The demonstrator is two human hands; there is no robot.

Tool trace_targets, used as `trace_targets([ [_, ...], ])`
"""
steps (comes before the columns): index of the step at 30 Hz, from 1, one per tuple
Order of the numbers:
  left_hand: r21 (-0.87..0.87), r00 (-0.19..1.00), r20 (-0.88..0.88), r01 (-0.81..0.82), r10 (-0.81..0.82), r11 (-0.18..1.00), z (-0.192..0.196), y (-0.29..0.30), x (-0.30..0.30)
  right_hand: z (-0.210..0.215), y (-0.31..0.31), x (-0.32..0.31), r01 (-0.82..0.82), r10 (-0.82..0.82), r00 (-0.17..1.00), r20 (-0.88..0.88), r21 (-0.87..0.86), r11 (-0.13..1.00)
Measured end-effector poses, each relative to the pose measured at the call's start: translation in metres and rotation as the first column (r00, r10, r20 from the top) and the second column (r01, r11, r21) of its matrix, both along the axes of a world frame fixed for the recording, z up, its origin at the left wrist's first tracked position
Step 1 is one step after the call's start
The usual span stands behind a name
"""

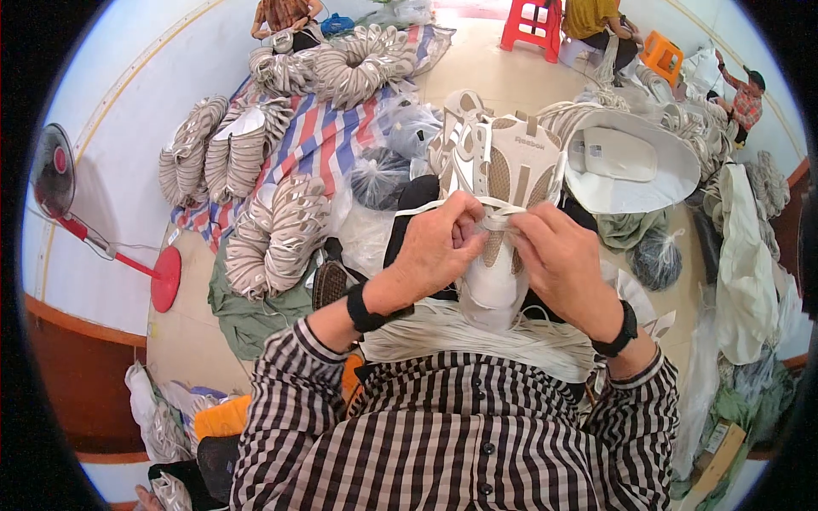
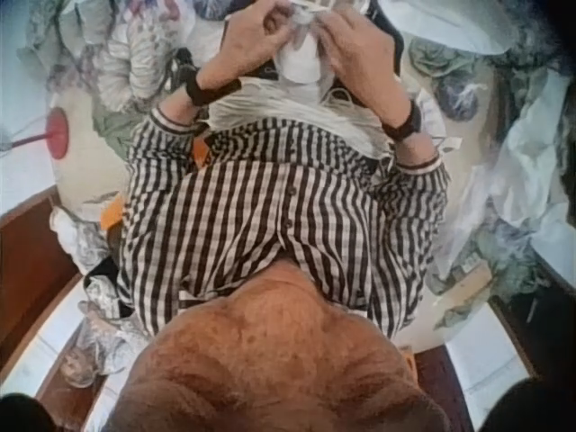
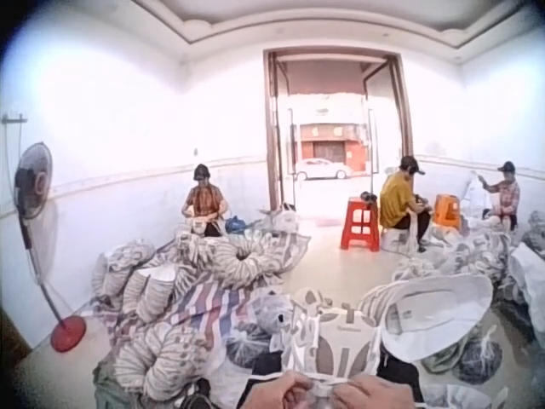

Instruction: The recorder is lacing a white Reebok shoe while sitting in a workshop with several other workers.

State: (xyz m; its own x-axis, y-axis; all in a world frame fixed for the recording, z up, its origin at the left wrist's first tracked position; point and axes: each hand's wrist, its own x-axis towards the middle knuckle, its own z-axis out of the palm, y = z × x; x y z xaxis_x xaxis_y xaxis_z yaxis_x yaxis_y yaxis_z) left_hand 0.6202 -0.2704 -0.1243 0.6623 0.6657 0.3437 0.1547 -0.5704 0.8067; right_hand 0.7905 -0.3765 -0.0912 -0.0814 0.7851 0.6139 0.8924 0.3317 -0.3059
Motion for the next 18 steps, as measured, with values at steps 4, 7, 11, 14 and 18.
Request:
trace_targets([
  [4, -0.139, 0.993, 0.105, -0.039, 0.054, 0.99, -0.014, -0.005, 0.007, 0.001, 0.018, -0.011, 0.057, -0.05, 0.969, 0.243, -0.019, 0.998],
  [7, -0.15, 0.989, 0.108, -0.081, 0.098, 0.985, -0.022, -0.005, 0.013, 0.005, 0.021, -0.015, 0.098, -0.054, 0.91, 0.412, -0.086, 0.991],
  [11, -0.039, 0.982, 0.153, -0.106, 0.111, 0.994, -0.028, -0.005, 0.016, 0.011, 0.026, -0.022, 0.135, -0.047, 0.827, 0.56, -0.118, 0.984],
  [14, -0.006, 0.978, 0.184, -0.097, 0.097, 0.995, -0.03, -0.005, 0.016, 0.015, 0.027, -0.025, 0.154, -0.026, 0.77, 0.638, -0.146, 0.977],
  [18, 0.067, 0.974, 0.214, -0.095, 0.079, 0.993, -0.033, -0.004, 0.018, 0.017, 0.029, -0.023, 0.143, 0.029, 0.671, 0.741, -0.168, 0.975],
])
